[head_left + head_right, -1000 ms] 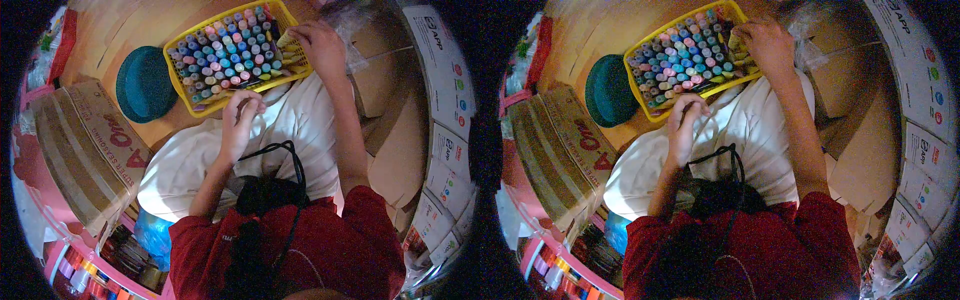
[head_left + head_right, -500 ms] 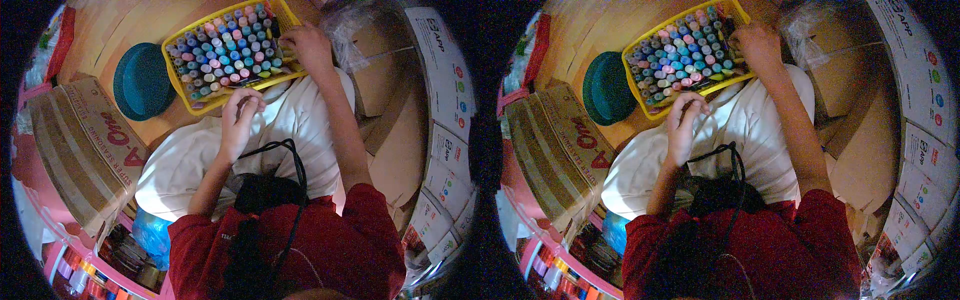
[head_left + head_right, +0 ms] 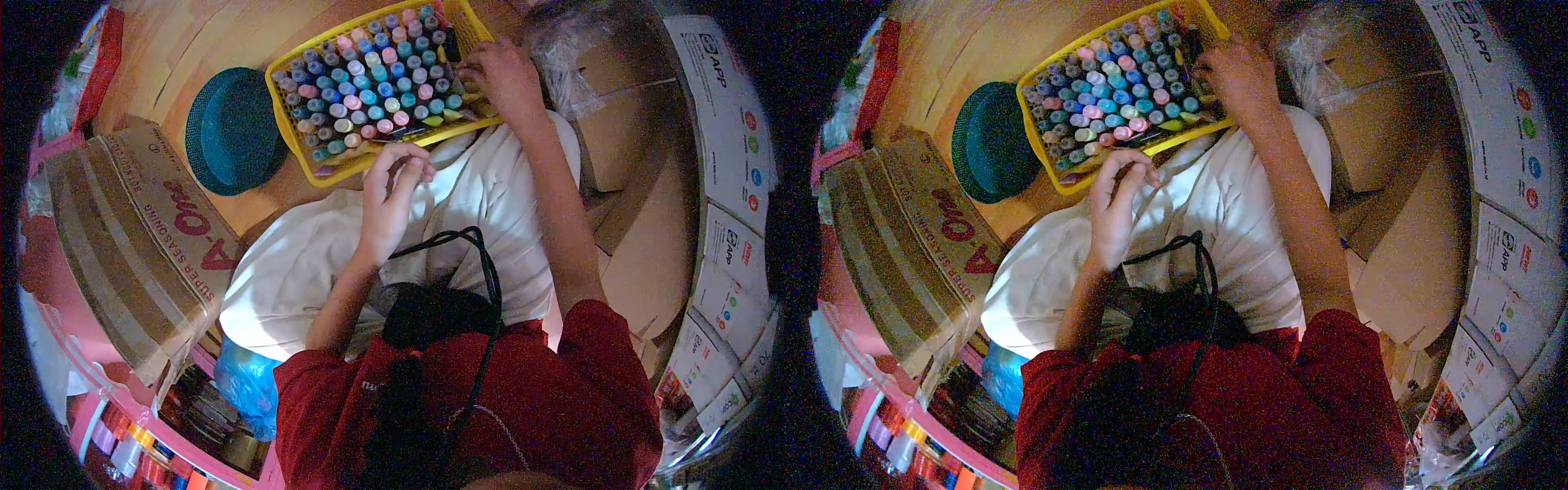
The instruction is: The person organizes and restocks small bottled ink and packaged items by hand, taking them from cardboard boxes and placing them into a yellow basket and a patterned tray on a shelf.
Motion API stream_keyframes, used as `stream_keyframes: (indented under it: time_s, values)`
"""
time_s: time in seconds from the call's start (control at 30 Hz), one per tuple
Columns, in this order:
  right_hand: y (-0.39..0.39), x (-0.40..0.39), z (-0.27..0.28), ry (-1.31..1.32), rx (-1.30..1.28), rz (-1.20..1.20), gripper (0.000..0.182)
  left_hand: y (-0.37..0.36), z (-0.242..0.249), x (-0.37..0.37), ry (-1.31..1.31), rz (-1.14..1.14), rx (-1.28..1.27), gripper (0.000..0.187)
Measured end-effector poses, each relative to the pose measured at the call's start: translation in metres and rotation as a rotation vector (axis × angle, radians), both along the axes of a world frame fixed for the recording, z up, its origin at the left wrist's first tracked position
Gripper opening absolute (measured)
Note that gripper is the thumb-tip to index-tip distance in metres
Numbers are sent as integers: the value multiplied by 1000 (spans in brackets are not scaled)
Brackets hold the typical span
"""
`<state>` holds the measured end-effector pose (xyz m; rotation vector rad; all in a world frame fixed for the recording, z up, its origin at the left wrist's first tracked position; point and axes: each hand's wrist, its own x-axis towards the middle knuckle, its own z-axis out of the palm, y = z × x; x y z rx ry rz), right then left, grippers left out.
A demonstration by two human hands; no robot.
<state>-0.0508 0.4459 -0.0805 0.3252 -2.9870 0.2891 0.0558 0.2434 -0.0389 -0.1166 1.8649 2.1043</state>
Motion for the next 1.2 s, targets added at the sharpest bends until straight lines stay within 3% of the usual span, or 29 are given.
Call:
stream_keyframes:
  time_s: [0.43,0.7,0.97,1.03,1.2]
  values:
    - [2,-1,3,64,-149,-12,24,-1,0,-1,-10,14,10,10]
    - [9,-4,-3,239,-451,-318,32,-8,8,-6,25,58,-29,10]
    - [16,12,10,353,-696,-428,24,-69,33,14,185,418,-151,13]
    - [22,30,13,424,-713,-386,22,-86,37,33,202,496,-128,13]
    - [37,102,50,320,-882,-433,21,-122,17,74,231,566,-111,13]
